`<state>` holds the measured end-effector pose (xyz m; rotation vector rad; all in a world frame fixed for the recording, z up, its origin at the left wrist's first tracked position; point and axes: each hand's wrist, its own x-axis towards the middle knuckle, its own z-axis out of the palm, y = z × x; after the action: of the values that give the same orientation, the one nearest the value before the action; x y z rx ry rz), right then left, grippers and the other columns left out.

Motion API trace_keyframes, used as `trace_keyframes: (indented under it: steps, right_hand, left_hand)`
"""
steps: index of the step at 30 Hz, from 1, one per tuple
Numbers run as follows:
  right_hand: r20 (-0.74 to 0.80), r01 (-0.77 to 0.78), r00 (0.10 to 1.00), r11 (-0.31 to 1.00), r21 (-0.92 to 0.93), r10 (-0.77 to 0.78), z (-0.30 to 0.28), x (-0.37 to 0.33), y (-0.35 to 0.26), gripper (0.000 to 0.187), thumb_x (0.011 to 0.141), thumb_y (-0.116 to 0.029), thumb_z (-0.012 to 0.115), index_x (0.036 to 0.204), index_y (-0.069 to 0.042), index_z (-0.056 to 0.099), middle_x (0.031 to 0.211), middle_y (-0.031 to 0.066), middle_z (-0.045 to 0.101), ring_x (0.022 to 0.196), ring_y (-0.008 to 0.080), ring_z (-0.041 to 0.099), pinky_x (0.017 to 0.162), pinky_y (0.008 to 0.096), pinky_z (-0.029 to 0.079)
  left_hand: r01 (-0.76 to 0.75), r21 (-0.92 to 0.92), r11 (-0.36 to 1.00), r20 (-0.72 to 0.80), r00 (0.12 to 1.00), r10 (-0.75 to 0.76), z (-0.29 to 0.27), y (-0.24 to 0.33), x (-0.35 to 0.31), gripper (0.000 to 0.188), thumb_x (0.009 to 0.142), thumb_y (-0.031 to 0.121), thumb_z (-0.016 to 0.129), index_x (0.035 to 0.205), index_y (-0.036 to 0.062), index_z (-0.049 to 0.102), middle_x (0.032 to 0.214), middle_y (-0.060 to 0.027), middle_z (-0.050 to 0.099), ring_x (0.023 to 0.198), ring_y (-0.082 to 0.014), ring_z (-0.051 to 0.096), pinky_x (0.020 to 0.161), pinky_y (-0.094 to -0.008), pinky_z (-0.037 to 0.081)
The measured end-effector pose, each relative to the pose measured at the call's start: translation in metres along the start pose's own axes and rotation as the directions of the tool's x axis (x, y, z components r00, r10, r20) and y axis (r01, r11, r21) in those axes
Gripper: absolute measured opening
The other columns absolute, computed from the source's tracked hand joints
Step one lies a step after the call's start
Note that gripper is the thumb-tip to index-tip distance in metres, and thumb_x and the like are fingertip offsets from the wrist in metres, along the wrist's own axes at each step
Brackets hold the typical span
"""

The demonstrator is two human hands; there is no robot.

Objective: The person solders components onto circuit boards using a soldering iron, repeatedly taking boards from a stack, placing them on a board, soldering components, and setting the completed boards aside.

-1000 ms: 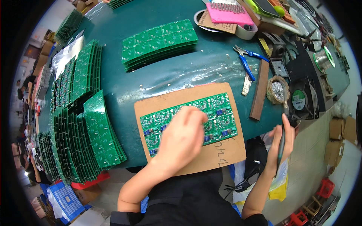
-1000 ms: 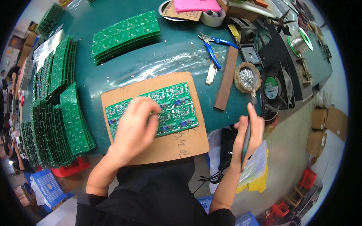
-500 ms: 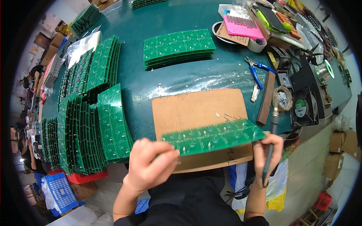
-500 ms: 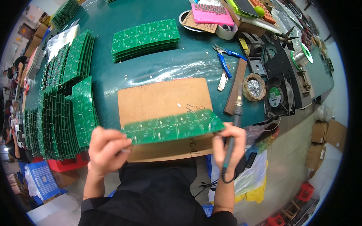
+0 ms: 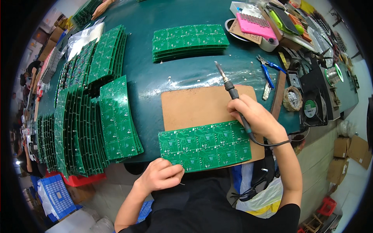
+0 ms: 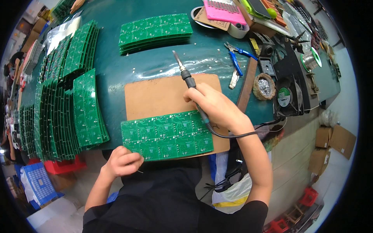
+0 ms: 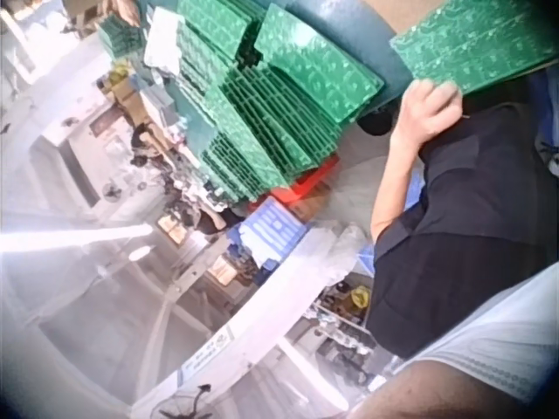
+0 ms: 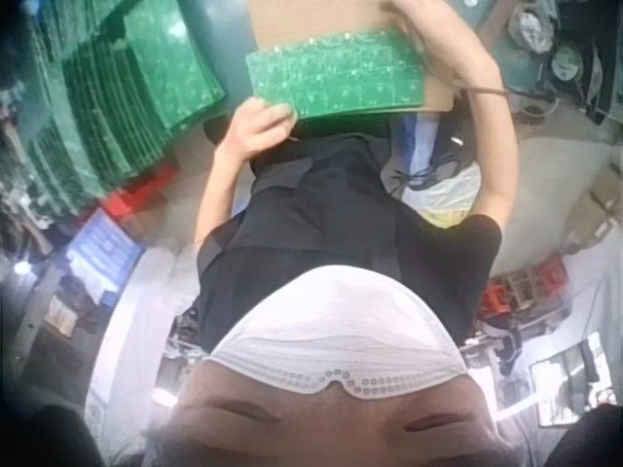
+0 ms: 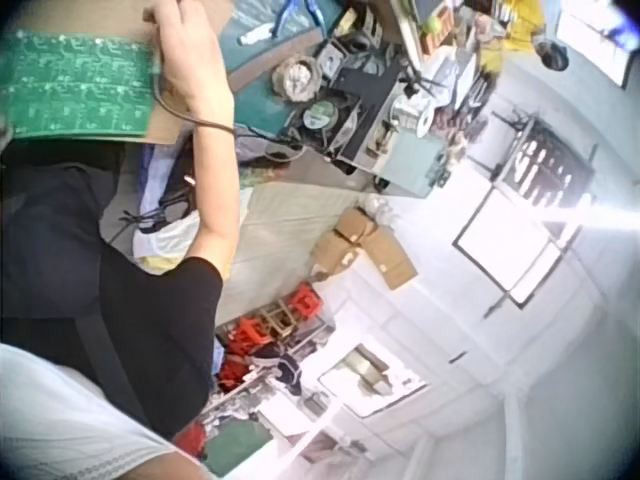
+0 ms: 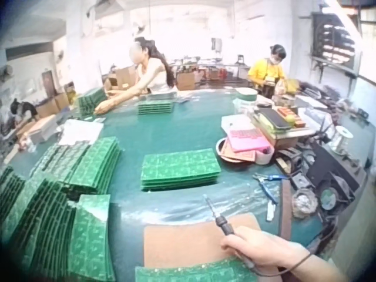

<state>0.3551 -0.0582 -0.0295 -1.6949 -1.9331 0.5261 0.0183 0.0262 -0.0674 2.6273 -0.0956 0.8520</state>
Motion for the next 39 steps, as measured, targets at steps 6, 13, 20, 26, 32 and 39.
trace_keyframes:
  steps: [6, 13, 20, 26, 32, 39]
  right_hand:
    - [-0.165, -0.027, 0.986, 0.999, 0.019, 0.030, 0.014, 0.000, -0.009, 0.020, 0.085, 0.001, 0.064, 0.102, -0.006, 0.056, 0.087, 0.0102, 0.059, 0.080, 0.0251, 0.062, 0.071, 0.0325, 0.051]
    - [-0.566, -0.054, 0.807, 0.975, 0.215, 0.170, 0.047, -0.053, -0.082, 0.029, 0.077, 0.006, 0.077, 0.095, -0.005, 0.058, 0.085, 0.0080, 0.072, 0.077, 0.0203, 0.066, 0.073, 0.0314, 0.053]
    - [-0.562, -0.231, 0.787, 0.967, 0.113, 0.253, 0.062, -0.085, -0.085, 0.030, 0.081, 0.005, 0.073, 0.095, -0.007, 0.050, 0.086, 0.0101, 0.071, 0.085, 0.0224, 0.059, 0.082, 0.0357, 0.048]
    - [-0.556, -0.196, 0.798, 0.973, 0.126, 0.233, 0.064, -0.085, -0.083, 0.030, 0.082, 0.004, 0.073, 0.095, -0.007, 0.049, 0.087, 0.0099, 0.070, 0.085, 0.0214, 0.058, 0.085, 0.0357, 0.045]
    - [-0.586, -0.241, 0.751, 0.953, 0.183, 0.303, 0.069, -0.083, -0.081, 0.029, 0.081, 0.000, 0.075, 0.094, -0.009, 0.051, 0.085, 0.0068, 0.072, 0.085, 0.0216, 0.059, 0.086, 0.0356, 0.043]
    - [-0.583, -0.242, 0.743, 0.944, 0.224, 0.329, 0.068, -0.084, -0.081, 0.029, 0.080, -0.003, 0.077, 0.093, -0.011, 0.053, 0.082, 0.0045, 0.073, 0.084, 0.0232, 0.060, 0.087, 0.0369, 0.041]
  left_hand:
    - [0.078, -0.013, 0.997, 0.033, 0.996, -0.078, 0.000, -0.008, 0.013, 0.016, 0.067, 0.005, 0.073, 0.076, 0.0112, 0.062, 0.096, -0.0008, 0.062, 0.064, -0.0137, 0.050, 0.055, -0.0276, 0.039]
    - [0.062, 0.022, 0.998, -0.052, 0.997, -0.061, 0.003, -0.007, 0.025, 0.016, 0.066, 0.004, 0.073, 0.075, 0.0122, 0.064, 0.091, 0.0011, 0.064, 0.059, -0.0110, 0.047, 0.050, -0.0255, 0.035]
    - [0.030, 0.046, 0.998, -0.077, 0.997, -0.027, 0.004, -0.008, 0.031, 0.020, 0.063, 0.001, 0.073, 0.077, 0.0129, 0.065, 0.089, 0.0021, 0.064, 0.055, -0.0100, 0.043, 0.048, -0.0247, 0.033]
    - [0.026, 0.020, 0.999, -0.110, 0.994, -0.023, 0.005, -0.005, 0.033, 0.021, 0.063, 0.000, 0.073, 0.077, 0.0123, 0.064, 0.089, 0.0006, 0.064, 0.055, -0.0108, 0.043, 0.049, -0.0249, 0.033]
    - [0.027, 0.014, 1.000, -0.127, 0.992, -0.025, 0.005, -0.004, 0.035, 0.021, 0.063, 0.000, 0.074, 0.077, 0.0123, 0.063, 0.089, 0.0002, 0.064, 0.055, -0.0110, 0.043, 0.048, -0.0251, 0.033]
    - [0.047, 0.014, 0.999, -0.134, 0.990, -0.045, 0.004, -0.002, 0.035, 0.021, 0.064, 0.001, 0.075, 0.077, 0.0122, 0.064, 0.088, 0.0004, 0.065, 0.055, -0.0108, 0.044, 0.048, -0.0249, 0.033]
